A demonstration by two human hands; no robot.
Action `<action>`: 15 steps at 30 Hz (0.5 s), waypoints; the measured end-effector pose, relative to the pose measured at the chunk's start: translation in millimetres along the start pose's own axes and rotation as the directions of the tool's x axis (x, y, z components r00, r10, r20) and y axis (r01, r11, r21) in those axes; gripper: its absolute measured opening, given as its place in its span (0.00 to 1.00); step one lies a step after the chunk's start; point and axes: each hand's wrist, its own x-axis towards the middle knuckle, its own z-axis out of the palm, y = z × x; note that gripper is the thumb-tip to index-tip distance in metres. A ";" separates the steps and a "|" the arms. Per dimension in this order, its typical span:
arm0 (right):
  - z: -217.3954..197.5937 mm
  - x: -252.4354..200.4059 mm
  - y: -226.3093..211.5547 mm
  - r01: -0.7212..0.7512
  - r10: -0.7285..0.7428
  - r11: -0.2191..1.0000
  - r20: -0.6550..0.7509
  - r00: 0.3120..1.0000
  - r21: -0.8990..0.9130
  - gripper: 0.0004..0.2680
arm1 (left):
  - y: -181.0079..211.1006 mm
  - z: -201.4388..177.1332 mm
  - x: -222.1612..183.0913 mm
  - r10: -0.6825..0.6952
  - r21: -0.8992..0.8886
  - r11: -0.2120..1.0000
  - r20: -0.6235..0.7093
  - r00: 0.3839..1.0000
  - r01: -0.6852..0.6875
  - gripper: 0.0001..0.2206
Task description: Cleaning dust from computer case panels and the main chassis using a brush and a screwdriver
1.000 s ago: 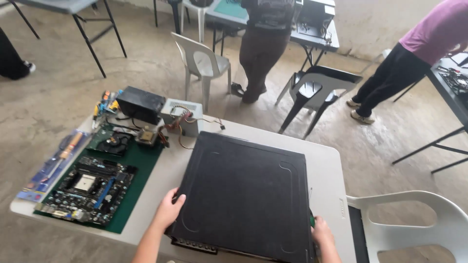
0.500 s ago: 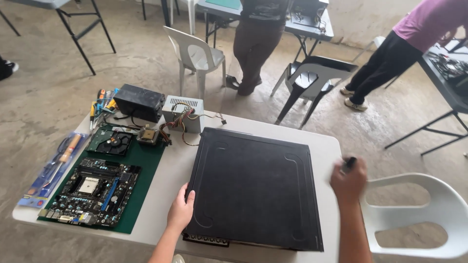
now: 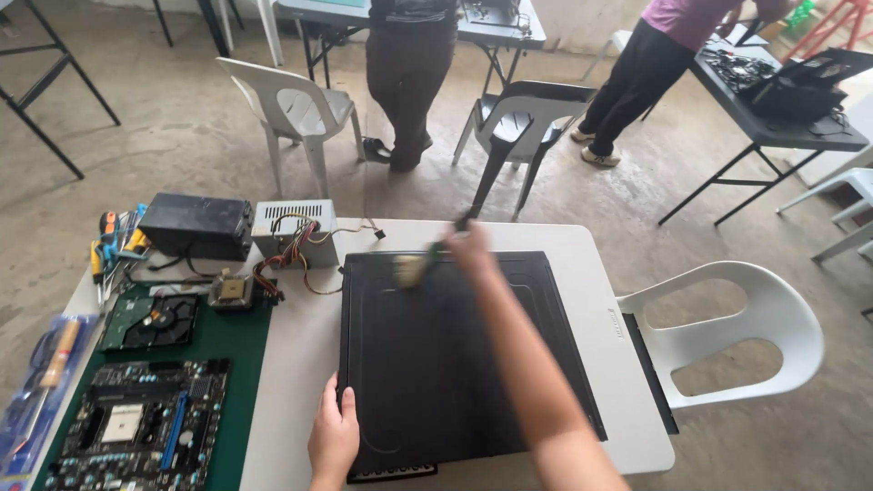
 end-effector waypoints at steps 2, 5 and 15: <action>-73.7 40.0 67.3 0.008 -0.030 0.990 -0.152 0.988 -0.140 0.12 | -1.5 2.5 9.5 0.036 -0.012 0.999 -0.008 0.999 -0.037 0.29; -107.2 40.3 67.9 -0.002 -0.385 0.631 -0.315 0.867 -0.776 0.02 | -13.1 -1.3 7.3 0.057 -0.036 0.998 -0.017 0.998 -0.058 0.28; -127.2 -27.1 -19.4 0.211 -0.165 0.839 0.135 0.977 -0.501 0.07 | -24.4 5.9 14.1 0.133 -0.119 0.983 -0.077 0.988 -0.142 0.26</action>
